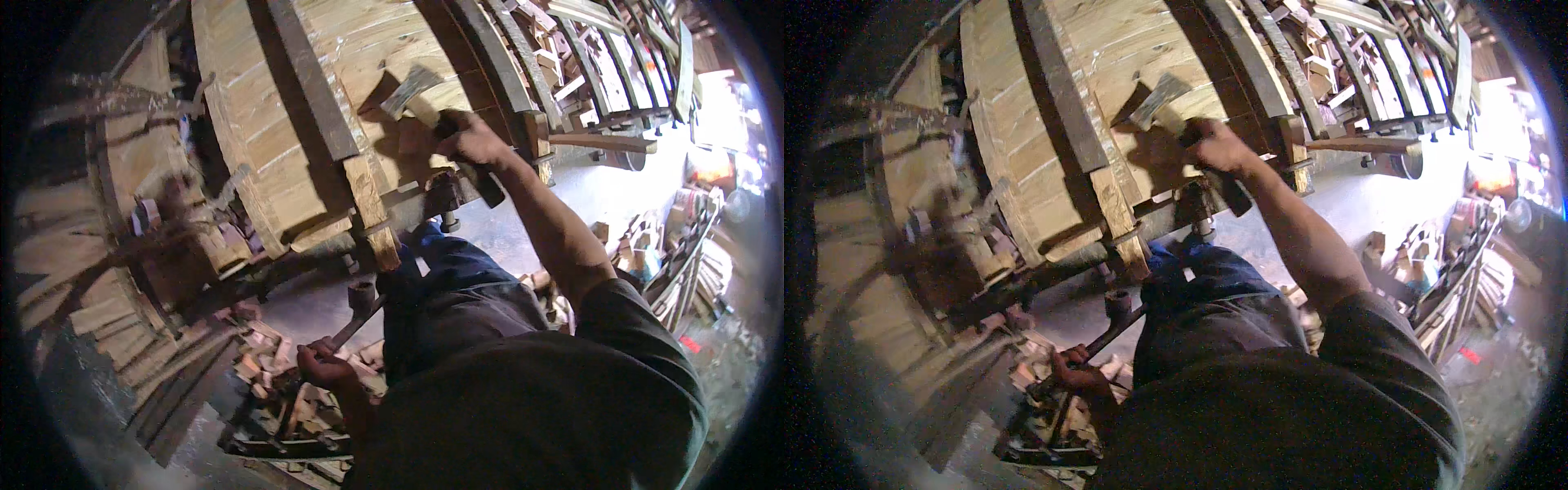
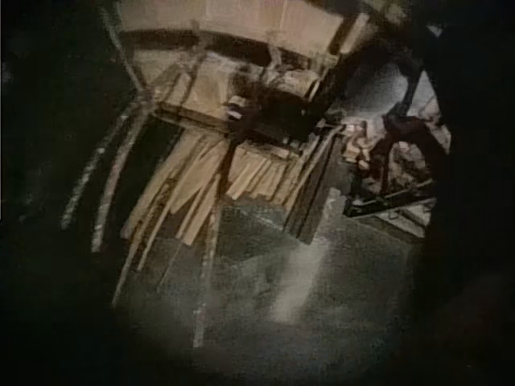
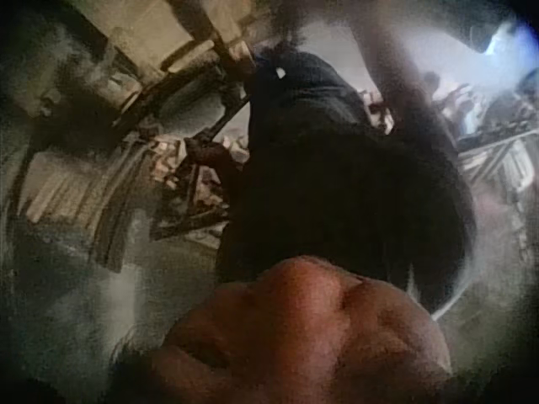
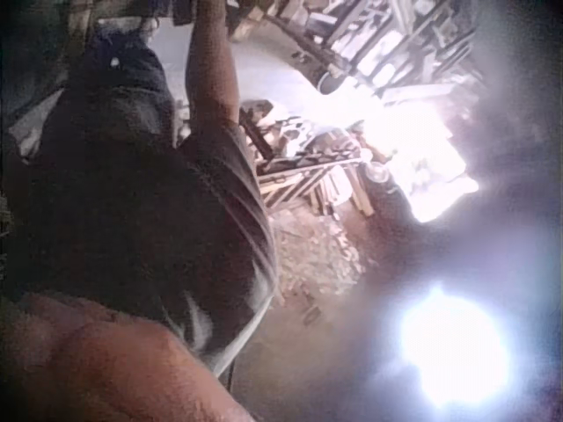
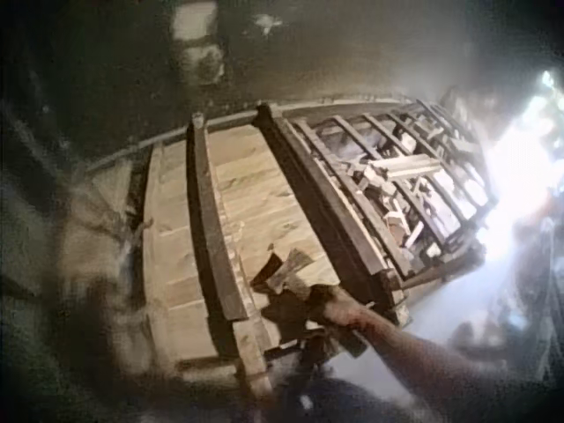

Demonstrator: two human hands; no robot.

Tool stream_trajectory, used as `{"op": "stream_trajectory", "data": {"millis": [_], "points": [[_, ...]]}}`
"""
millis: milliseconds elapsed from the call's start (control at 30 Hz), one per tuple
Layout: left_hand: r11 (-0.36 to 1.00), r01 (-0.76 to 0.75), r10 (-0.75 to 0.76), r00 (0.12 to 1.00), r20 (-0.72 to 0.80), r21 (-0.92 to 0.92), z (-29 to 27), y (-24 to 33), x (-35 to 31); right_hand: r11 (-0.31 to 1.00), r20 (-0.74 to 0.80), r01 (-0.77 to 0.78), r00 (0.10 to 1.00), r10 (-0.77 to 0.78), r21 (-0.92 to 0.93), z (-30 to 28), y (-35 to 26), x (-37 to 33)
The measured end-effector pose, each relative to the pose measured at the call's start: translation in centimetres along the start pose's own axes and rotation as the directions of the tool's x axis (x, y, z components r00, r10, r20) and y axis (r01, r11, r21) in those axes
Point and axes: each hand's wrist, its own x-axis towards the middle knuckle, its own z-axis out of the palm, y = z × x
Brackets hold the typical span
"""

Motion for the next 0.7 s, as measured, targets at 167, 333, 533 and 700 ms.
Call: {"op": "stream_trajectory", "data": {"millis": [167,333,533,700], "points": [[0.973,-0.115,0.070,0.973,0.220,0.201,-4.4,1.2,0.3,0.958,-0.056,0.149,0.984,-0.168,-0.245,-4.4,5.2,1.7],[0.937,-0.184,0.105,0.960,0.260,0.298,-2.3,8.5,-0.6,0.427,-0.135,0.040,0.918,-0.372,-0.903,1.1,3.1,-0.3],[0.959,-0.284,0.195,0.636,0.747,-0.009,1.1,19.2,1.5,0.324,0.069,0.163,0.957,-0.283,-0.932,4.3,2.1,2.9],[0.837,-0.545,0.401,0.548,0.734,-0.050,8.3,24.8,-0.3,0.631,-0.079,0.306,0.859,-0.506,-0.713,4.0,-0.4,4.8]]}}
